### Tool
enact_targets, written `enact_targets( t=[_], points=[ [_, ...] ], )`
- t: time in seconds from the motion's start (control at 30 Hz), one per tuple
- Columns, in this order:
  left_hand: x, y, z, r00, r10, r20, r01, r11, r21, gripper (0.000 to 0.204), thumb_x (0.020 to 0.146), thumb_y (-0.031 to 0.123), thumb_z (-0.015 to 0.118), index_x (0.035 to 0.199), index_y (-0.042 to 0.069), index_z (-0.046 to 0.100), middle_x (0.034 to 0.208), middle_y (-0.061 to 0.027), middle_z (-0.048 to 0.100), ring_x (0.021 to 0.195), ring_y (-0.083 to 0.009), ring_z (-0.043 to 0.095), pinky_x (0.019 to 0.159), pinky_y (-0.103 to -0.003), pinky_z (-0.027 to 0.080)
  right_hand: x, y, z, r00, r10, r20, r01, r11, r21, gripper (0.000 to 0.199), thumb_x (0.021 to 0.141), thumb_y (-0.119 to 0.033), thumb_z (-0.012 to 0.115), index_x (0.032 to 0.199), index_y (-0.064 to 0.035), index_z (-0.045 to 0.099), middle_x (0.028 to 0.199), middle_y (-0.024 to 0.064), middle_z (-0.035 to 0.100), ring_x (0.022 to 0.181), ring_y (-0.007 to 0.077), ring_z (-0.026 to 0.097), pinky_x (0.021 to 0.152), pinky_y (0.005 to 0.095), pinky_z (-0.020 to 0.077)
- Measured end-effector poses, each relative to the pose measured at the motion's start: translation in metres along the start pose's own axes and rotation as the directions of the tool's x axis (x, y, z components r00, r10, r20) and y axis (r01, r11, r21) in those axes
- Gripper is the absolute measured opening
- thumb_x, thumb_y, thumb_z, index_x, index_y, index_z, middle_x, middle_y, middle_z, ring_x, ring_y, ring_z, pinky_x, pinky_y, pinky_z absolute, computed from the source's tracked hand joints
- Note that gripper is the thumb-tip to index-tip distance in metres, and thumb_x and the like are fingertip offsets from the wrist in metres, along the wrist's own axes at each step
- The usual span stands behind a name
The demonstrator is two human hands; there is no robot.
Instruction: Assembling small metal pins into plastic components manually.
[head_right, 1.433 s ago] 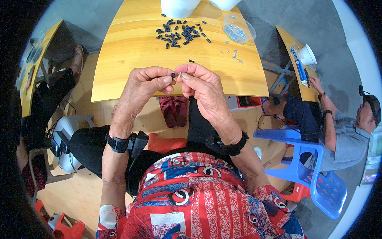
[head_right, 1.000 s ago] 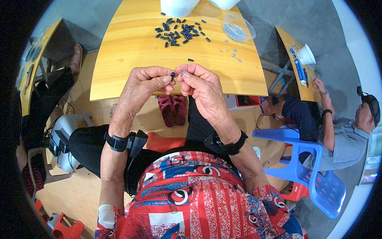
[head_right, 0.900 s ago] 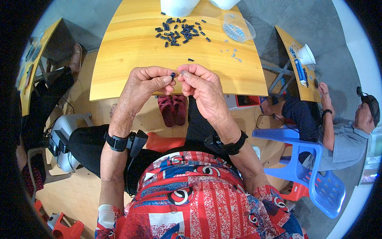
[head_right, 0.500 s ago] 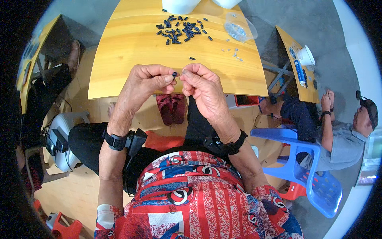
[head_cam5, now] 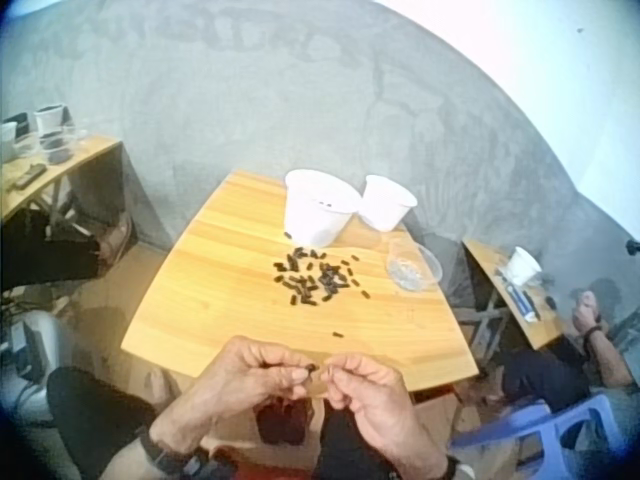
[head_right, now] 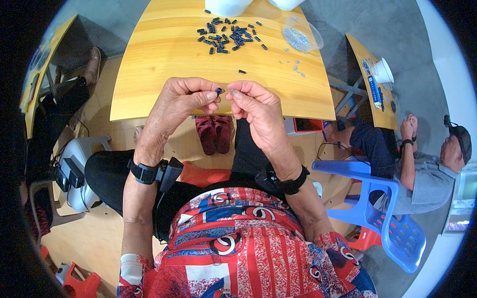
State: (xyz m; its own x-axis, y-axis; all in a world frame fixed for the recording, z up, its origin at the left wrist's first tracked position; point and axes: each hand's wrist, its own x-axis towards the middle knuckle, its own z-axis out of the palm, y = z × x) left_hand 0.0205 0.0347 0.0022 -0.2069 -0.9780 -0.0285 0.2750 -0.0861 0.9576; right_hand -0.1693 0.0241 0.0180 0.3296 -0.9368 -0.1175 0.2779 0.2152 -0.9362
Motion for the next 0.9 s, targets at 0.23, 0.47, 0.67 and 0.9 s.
enact_targets(
  t=[0.23, 0.47, 0.67, 0.9],
  points=[
    [0.002, -0.004, 0.002, 0.999, -0.02, 0.032, 0.021, 1.0, -0.022, 0.016, 0.086, 0.008, 0.062, 0.099, -0.001, 0.066, 0.079, -0.0063, 0.067, 0.069, -0.0106, 0.063, 0.066, -0.024, 0.054, -0.001, -0.002, 0.005, 0.995, -0.104, -0.011, 0.1, 0.973, -0.208, 0.014, 0.086, -0.005, 0.06, 0.098, 0.0015, 0.064, 0.082, 0.0025, 0.063, 0.062, 0.0049, 0.052, 0.056, 0.0184, 0.0419],
    [0.004, -0.009, 0.004, 0.998, -0.048, 0.035, 0.05, 0.998, -0.049, 0.016, 0.086, 0.006, 0.061, 0.098, -0.003, 0.066, 0.075, -0.0058, 0.066, 0.064, -0.0074, 0.061, 0.059, -0.019, 0.051, 0.0, 0.001, 0.002, 0.982, -0.189, 0.015, 0.177, 0.885, -0.43, 0.012, 0.086, -0.004, 0.059, 0.097, -0.0015, 0.065, 0.079, 0.0001, 0.063, 0.064, 0.0036, 0.053, 0.056, 0.0183, 0.0433],
    [0.004, -0.01, 0.004, 0.994, -0.101, 0.051, 0.101, 0.995, -0.006, 0.016, 0.088, 0.011, 0.06, 0.098, 0.0, 0.066, 0.078, -0.0027, 0.066, 0.068, -0.0075, 0.061, 0.065, -0.021, 0.051, -0.001, 0.0, 0.004, 0.94, -0.332, 0.081, 0.299, 0.685, -0.664, 0.01, 0.084, -0.002, 0.059, 0.092, -0.0001, 0.065, 0.08, 0.0043, 0.063, 0.068, 0.0091, 0.057, 0.06, 0.0218, 0.0464],
    [0.005, -0.013, 0.006, 0.994, -0.105, 0.033, 0.104, 0.994, 0.022, 0.015, 0.088, 0.011, 0.06, 0.097, 0.0, 0.067, 0.077, -0.0026, 0.066, 0.068, -0.0075, 0.061, 0.064, -0.021, 0.051, 0.001, -0.002, 0.004, 0.909, -0.39, 0.143, 0.356, 0.553, -0.754, 0.01, 0.081, 0.001, 0.059, 0.089, 0.0004, 0.064, 0.081, 0.0095, 0.063, 0.073, 0.0157, 0.06, 0.064, 0.0279, 0.0476]
  ],
)
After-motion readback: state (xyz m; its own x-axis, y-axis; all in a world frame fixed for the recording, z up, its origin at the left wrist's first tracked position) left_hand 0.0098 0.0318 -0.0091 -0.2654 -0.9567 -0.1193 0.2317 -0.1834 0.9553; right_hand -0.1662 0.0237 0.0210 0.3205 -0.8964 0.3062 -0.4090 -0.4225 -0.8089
